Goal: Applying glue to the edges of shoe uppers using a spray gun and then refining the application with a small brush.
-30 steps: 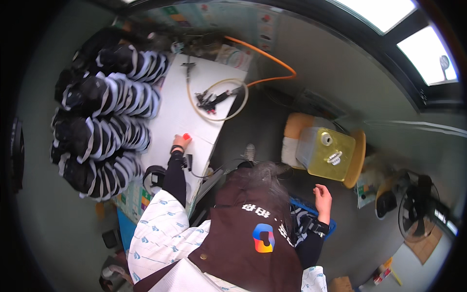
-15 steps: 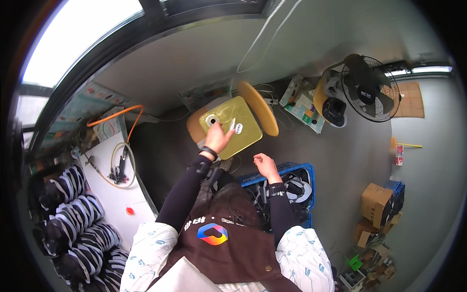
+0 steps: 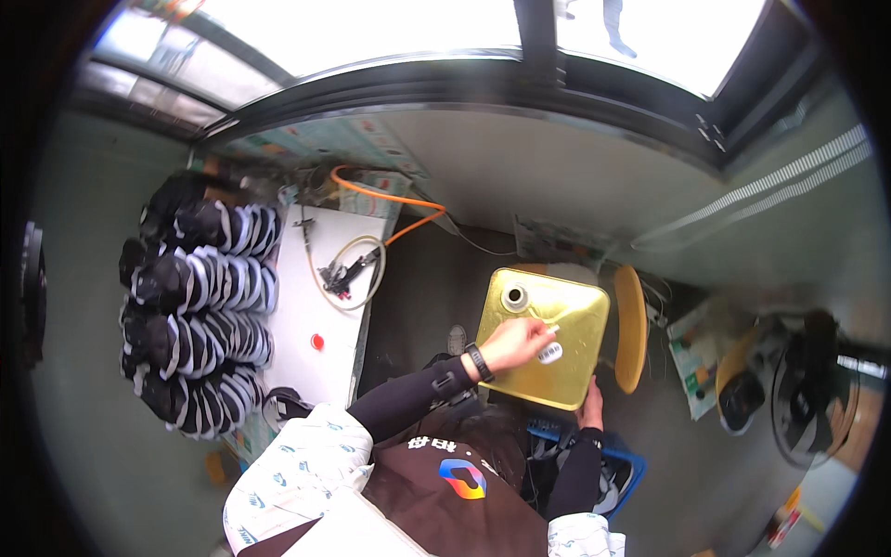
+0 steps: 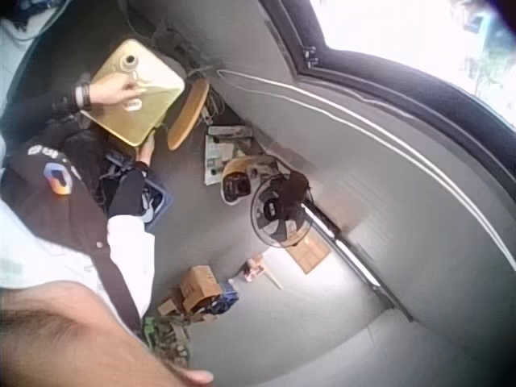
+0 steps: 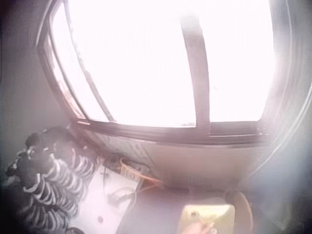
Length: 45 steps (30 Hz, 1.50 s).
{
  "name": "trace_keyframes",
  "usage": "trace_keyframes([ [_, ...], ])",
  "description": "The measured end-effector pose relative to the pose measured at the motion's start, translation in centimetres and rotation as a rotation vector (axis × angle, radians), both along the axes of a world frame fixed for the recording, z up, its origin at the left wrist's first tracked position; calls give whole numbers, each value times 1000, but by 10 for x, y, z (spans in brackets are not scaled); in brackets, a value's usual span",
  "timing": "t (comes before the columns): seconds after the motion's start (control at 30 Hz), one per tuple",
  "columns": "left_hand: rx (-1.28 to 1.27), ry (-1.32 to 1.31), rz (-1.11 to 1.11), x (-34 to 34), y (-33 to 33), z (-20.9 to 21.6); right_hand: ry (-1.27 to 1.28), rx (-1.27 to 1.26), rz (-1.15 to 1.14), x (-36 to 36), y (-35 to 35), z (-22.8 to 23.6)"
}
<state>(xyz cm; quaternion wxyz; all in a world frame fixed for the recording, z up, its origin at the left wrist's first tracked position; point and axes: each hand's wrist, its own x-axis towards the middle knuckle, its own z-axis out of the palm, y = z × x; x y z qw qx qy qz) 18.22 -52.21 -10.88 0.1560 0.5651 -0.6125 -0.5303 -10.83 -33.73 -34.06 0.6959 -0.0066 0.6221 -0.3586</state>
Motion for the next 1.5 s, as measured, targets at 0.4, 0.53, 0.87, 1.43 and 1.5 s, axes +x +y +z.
trace_keyframes([
  [0.4, -278, 177, 200, 285, -45, 273, 197, -261, 555, 169, -112, 232],
  [0.53, -382, 146, 274, 371, -76, 263, 314, -235, 564, 237, -158, 284],
  [0.87, -509, 74, 465, 522, -139, 178, 490, -204, 655, 370, -226, 342],
  [1.43, -387, 189, 576, 628, -171, 84, 803, -2, 774, 496, -287, 399],
  [1.5, -377, 199, 568, 630, -172, 81, 800, 22, 754, 498, -285, 404],
])
